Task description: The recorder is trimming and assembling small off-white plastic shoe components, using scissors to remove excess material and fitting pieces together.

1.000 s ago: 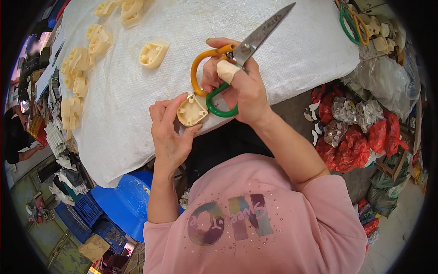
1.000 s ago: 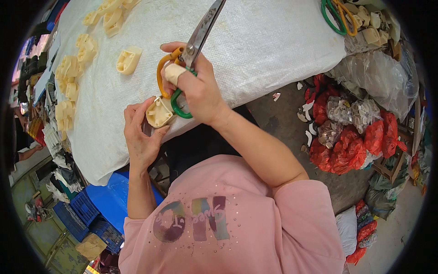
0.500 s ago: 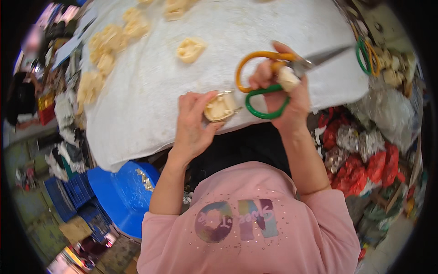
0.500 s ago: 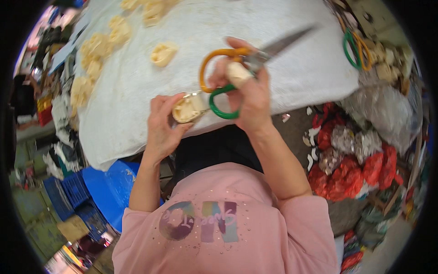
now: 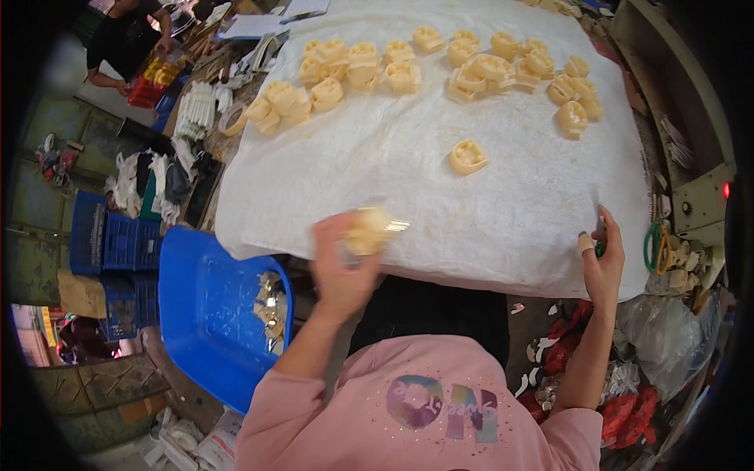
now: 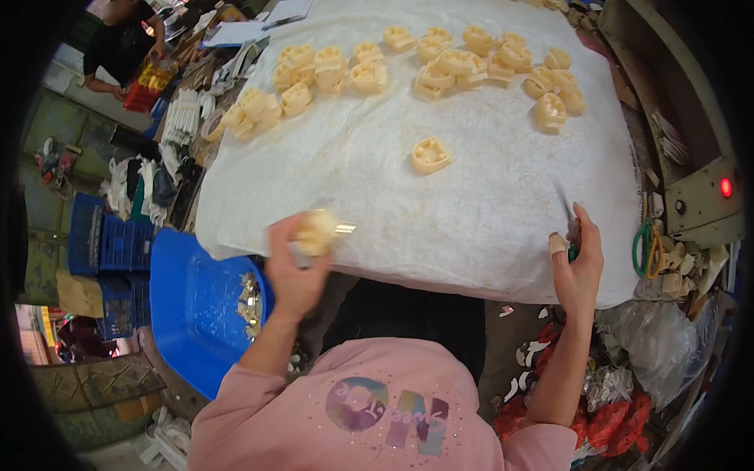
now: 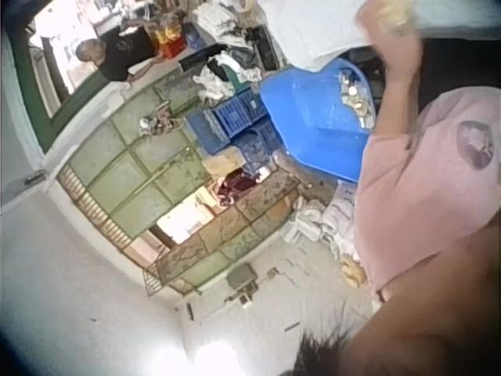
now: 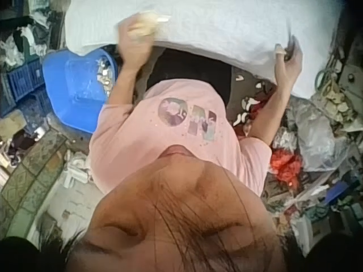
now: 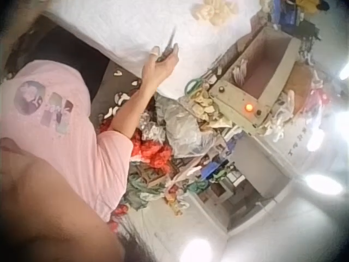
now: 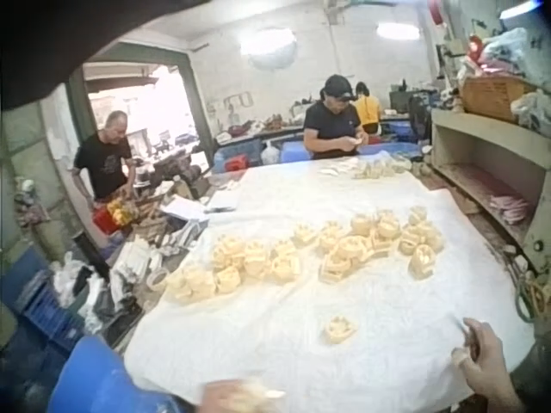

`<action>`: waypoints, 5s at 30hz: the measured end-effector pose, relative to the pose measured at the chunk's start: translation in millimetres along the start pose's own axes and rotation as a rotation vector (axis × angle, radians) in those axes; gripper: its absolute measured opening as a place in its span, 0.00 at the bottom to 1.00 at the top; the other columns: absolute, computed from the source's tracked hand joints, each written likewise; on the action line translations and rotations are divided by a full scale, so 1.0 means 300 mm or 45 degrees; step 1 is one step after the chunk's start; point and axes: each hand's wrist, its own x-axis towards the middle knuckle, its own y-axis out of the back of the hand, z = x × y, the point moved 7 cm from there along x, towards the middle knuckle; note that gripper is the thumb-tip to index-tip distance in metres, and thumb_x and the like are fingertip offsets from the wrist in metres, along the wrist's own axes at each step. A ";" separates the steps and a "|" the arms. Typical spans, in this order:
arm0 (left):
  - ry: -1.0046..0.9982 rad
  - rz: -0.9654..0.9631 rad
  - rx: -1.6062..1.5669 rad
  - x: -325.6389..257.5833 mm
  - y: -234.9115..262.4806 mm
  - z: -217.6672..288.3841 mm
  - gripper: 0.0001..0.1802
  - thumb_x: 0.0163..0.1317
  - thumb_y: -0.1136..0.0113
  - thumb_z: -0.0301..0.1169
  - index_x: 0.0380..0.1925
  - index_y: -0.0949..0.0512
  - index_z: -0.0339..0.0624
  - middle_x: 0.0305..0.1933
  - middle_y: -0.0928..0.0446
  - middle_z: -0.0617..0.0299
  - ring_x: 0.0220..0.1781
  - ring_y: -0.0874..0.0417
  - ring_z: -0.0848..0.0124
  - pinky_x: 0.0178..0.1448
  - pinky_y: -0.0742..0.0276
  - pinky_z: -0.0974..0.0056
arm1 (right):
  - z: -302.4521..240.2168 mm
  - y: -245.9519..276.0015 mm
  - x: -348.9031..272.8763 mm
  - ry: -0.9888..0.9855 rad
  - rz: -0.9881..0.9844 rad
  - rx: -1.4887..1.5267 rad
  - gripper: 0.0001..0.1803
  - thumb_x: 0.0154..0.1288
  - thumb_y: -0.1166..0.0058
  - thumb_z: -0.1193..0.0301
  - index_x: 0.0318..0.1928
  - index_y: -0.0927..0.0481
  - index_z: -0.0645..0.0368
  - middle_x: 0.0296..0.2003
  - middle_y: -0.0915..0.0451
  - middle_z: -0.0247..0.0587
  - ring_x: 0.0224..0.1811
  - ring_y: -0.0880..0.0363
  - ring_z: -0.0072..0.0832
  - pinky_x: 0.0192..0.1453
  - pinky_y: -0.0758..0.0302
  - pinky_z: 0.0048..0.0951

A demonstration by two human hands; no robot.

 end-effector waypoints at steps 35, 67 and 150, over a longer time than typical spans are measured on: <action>-0.219 -0.482 0.002 0.636 -0.537 0.100 0.40 0.48 0.37 0.23 0.65 0.38 0.48 0.63 0.43 0.49 0.63 0.38 0.54 0.65 0.38 0.55 | 0.047 -0.044 0.761 0.378 -0.135 -0.969 0.53 0.43 0.49 0.88 0.69 0.44 0.27 0.71 0.56 0.44 0.62 0.39 0.48 0.63 0.33 0.42; -0.904 -0.697 -0.423 0.430 -0.500 0.248 0.30 0.38 0.26 0.30 0.46 0.23 0.60 0.48 0.27 0.57 0.45 0.24 0.59 0.45 0.27 0.59 | -0.230 -0.279 0.305 1.030 -0.775 -0.350 0.38 0.45 0.40 0.78 0.60 0.30 0.35 0.61 0.36 0.50 0.57 0.31 0.51 0.57 0.28 0.41; -0.525 -1.049 0.108 0.851 -0.627 0.292 0.42 0.47 0.36 0.28 0.65 0.39 0.45 0.67 0.41 0.45 0.69 0.40 0.49 0.68 0.40 0.53 | -0.015 -0.271 0.766 0.329 -0.033 -0.955 0.40 0.54 0.41 0.61 0.68 0.40 0.37 0.65 0.48 0.64 0.63 0.43 0.57 0.62 0.41 0.54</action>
